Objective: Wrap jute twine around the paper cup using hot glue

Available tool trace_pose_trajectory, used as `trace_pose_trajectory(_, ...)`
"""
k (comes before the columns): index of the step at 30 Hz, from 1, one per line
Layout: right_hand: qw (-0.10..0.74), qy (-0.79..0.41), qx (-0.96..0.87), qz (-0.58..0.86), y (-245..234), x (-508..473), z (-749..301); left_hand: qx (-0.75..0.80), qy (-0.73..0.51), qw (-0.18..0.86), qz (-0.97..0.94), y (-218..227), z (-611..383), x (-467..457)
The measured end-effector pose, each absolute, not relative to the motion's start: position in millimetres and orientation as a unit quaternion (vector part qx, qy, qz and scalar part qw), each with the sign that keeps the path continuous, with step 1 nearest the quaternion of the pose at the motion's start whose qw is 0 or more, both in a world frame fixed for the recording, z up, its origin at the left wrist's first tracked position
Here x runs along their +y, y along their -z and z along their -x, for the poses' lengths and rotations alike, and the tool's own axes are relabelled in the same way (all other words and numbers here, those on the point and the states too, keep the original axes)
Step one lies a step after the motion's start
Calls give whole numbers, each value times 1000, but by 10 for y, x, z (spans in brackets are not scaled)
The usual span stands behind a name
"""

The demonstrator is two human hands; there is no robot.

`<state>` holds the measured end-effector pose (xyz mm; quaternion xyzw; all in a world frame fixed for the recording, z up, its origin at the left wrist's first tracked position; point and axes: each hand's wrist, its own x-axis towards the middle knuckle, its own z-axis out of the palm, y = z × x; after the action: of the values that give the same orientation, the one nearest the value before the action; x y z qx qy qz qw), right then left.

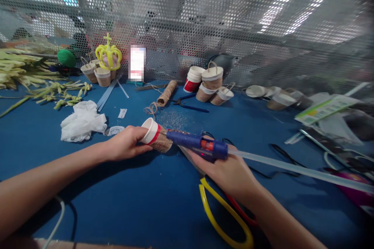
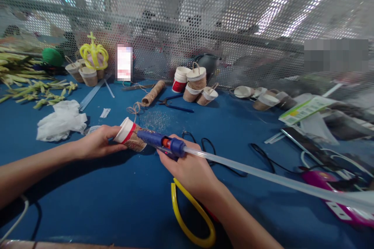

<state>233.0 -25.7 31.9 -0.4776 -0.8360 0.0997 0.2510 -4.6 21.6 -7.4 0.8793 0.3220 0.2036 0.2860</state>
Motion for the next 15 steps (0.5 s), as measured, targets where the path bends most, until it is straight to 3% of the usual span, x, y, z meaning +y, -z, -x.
trace_pose_trajectory(15, 260, -107, -825, 491, -324, -243, -2353, 298, -211, 290, -885, 61, 49, 213)
